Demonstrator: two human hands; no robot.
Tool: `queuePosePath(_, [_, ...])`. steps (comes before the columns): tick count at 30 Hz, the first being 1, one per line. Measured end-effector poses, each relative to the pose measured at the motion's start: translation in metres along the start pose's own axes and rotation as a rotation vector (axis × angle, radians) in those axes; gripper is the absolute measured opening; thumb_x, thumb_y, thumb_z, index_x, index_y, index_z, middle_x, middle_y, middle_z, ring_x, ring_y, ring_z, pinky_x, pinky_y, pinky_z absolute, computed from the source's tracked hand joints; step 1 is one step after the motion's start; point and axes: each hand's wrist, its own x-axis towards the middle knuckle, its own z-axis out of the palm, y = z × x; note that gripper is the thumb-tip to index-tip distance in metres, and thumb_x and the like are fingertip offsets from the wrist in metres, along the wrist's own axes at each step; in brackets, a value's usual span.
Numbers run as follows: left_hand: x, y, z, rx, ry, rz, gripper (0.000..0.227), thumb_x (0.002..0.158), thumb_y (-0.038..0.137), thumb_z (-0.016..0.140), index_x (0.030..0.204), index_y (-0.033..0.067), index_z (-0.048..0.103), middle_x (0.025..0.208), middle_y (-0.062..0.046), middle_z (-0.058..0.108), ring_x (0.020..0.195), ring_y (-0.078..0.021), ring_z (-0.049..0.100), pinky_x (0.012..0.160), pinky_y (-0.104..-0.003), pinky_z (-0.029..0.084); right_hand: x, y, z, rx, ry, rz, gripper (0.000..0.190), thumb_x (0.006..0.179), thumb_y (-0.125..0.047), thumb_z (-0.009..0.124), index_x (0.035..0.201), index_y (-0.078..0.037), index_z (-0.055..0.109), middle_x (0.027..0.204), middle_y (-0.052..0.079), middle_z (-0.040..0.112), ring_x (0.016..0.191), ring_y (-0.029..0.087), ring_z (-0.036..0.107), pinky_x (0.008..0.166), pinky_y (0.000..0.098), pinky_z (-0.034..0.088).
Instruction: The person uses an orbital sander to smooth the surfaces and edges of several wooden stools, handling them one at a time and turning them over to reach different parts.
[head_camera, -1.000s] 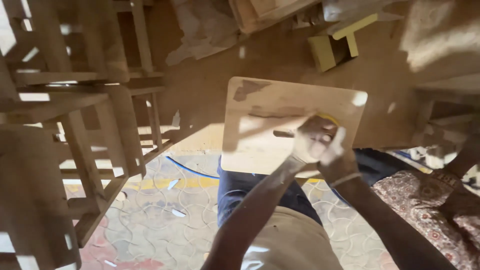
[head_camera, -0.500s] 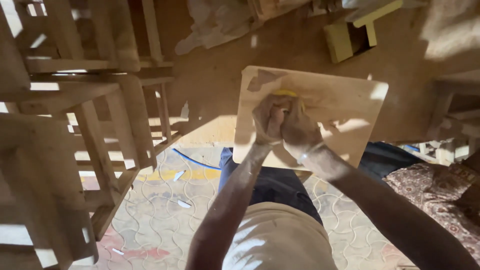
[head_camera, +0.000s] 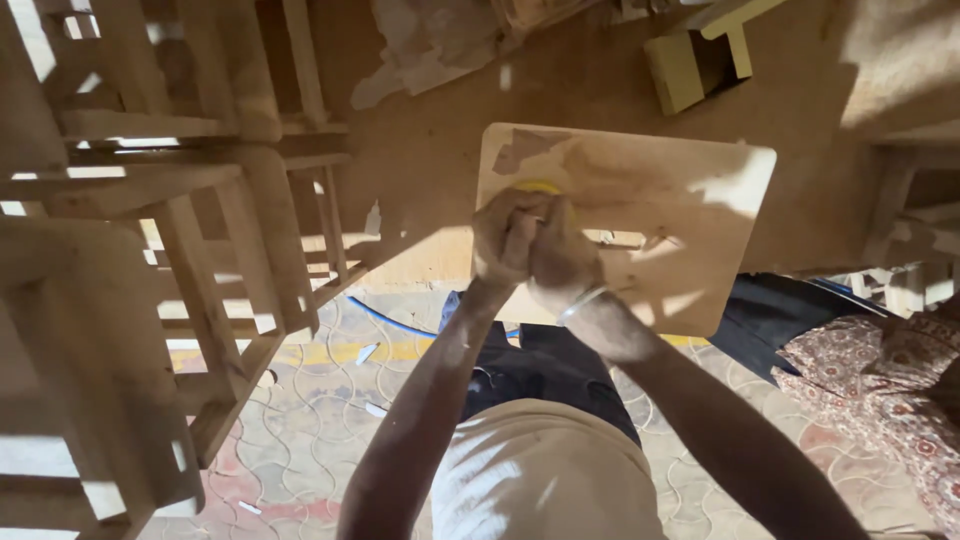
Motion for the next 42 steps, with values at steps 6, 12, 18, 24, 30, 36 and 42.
queuePosePath(6, [-0.036, 0.01, -0.012, 0.084, 0.101, 0.239, 0.015, 0.097, 0.009, 0.052, 0.104, -0.002, 0.06, 0.101, -0.02, 0.071, 0.084, -0.0299, 0.072, 0.078, -0.038, 0.061, -0.055, -0.039, 0.018, -0.022, -0.071, -0.075, 0.042, 0.087, -0.016, 0.067, 0.121, 0.003, 0.05, 0.104, 0.024, 0.062, 0.083, 0.037, 0.068, 0.068, 0.0477, 0.056])
queuePosePath(12, [-0.005, -0.018, 0.024, -0.125, -0.121, 0.081, 0.025, 0.096, 0.015, 0.056, 0.109, -0.0014, 0.068, 0.106, -0.016, 0.073, 0.091, -0.0292, 0.073, 0.081, -0.036, 0.061, -0.052, 0.021, 0.005, -0.105, 0.006, -0.057, 0.045, 0.084, -0.016, 0.07, 0.12, 0.005, 0.051, 0.106, 0.026, 0.06, 0.086, 0.04, 0.066, 0.071, 0.0501, 0.056])
queuePosePath(18, [0.011, -0.036, 0.179, 0.086, -0.466, -0.076, 0.023, 0.088, 0.03, 0.074, 0.092, 0.0085, 0.072, 0.09, -0.012, 0.072, 0.086, -0.0299, 0.072, 0.08, -0.039, 0.057, -0.07, 0.116, -0.036, -0.117, 0.184, 0.211, 0.049, 0.081, -0.016, 0.072, 0.12, 0.006, 0.052, 0.108, 0.028, 0.058, 0.088, 0.043, 0.065, 0.074, 0.0525, 0.056])
queuePosePath(24, [-0.014, -0.03, 0.204, 0.0, -0.388, -0.025, 0.02, 0.092, 0.027, 0.065, 0.093, 0.0072, 0.065, 0.087, -0.012, 0.067, 0.087, -0.0316, 0.067, 0.081, -0.04, 0.054, -0.081, 0.131, -0.057, 0.075, 0.265, 0.448, 0.052, 0.082, -0.017, 0.075, 0.121, 0.007, 0.051, 0.11, 0.028, 0.058, 0.092, 0.045, 0.064, 0.078, 0.0548, 0.055])
queuePosePath(30, [-0.012, -0.039, 0.105, -0.001, -0.134, 0.012, 0.02, 0.099, 0.023, 0.058, 0.103, 0.0052, 0.066, 0.103, -0.012, 0.071, 0.094, -0.0294, 0.07, 0.085, -0.038, 0.056, -0.025, 0.068, -0.02, -0.633, -0.035, -0.249, 0.036, 0.085, -0.029, 0.073, 0.114, -0.01, 0.064, 0.099, 0.022, 0.066, 0.074, 0.033, 0.068, 0.098, 0.0694, 0.055])
queuePosePath(36, [-0.024, -0.007, -0.018, -0.112, 0.171, -0.023, 0.025, 0.098, 0.018, 0.054, 0.106, -0.0017, 0.068, 0.104, -0.016, 0.072, 0.095, -0.0255, 0.071, 0.085, -0.035, 0.059, -0.033, -0.013, -0.001, 0.019, -0.007, -0.12, 0.035, 0.083, -0.02, 0.072, 0.112, -0.003, 0.061, 0.097, 0.02, 0.066, 0.076, 0.032, 0.068, 0.083, 0.0555, 0.056])
queuePosePath(42, [-0.071, 0.022, -0.04, -0.151, 0.138, 0.176, 0.013, 0.096, 0.011, 0.049, 0.093, 0.0047, 0.06, 0.104, -0.018, 0.071, 0.093, -0.0276, 0.068, 0.087, -0.039, 0.056, -0.049, -0.073, 0.017, 0.009, -0.124, -0.162, 0.037, 0.081, -0.015, 0.072, 0.112, 0.002, 0.06, 0.097, 0.022, 0.064, 0.077, 0.035, 0.067, 0.077, 0.0529, 0.055])
